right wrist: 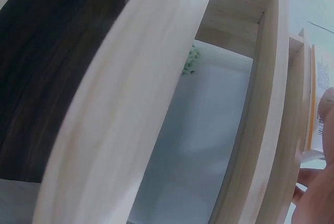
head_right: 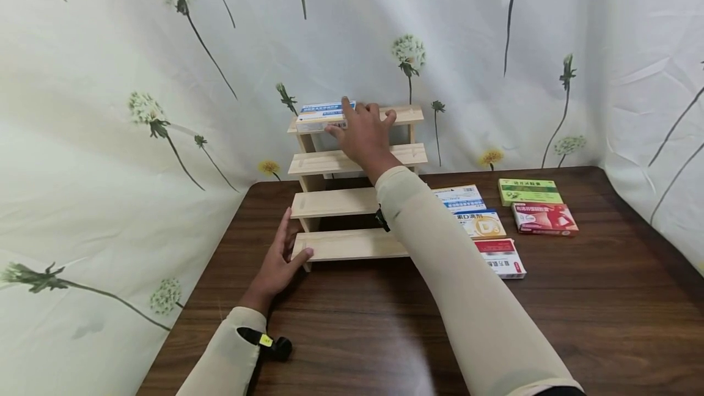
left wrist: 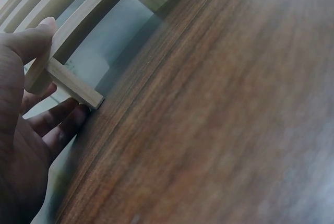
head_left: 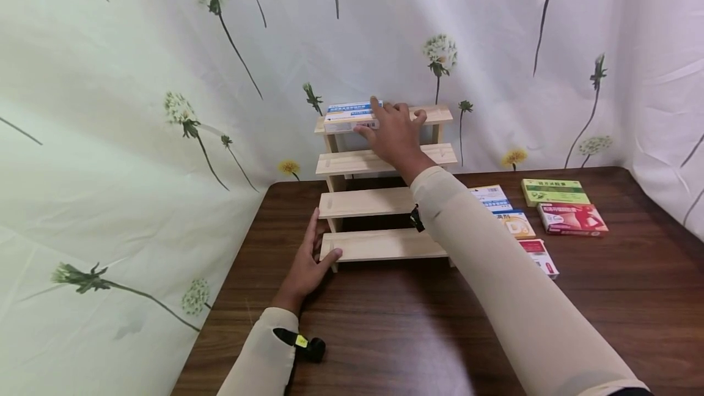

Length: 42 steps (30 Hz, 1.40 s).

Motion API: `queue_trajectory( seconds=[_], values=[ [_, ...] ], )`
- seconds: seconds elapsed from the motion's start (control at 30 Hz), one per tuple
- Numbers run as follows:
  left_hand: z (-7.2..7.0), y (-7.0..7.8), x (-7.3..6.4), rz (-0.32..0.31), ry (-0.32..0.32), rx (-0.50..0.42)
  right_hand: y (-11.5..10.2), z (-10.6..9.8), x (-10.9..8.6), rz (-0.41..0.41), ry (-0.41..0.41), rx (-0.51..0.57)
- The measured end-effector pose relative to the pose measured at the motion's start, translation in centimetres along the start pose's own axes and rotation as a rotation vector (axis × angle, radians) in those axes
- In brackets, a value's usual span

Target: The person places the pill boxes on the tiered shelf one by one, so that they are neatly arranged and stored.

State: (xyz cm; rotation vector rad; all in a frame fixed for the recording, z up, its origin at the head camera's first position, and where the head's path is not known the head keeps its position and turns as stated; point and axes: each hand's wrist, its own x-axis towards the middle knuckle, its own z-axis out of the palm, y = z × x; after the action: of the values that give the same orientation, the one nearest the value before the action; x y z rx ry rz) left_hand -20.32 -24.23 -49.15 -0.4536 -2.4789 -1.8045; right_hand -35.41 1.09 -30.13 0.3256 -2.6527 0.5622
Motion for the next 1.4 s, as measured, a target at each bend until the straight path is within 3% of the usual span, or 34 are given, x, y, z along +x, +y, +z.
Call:
queue_trajectory(
  seconds=[0.37,0.93,1.4],
  values=[
    [0.0,0.1,0.0,0.001,-0.002,-0.005,1.2,-0.9,-0.5,-0.006,0.045,0.065],
    [-0.1,-0.1,0.2,-0.002,0.007,0.027,5.5,-2.2,-2.5,-0.019,0.091,0.139],
    [0.0,-0.1,0.1,0.005,0.011,0.019,8.1,-4.8,-4.4,-0.070,0.143,0.167]
  ],
)
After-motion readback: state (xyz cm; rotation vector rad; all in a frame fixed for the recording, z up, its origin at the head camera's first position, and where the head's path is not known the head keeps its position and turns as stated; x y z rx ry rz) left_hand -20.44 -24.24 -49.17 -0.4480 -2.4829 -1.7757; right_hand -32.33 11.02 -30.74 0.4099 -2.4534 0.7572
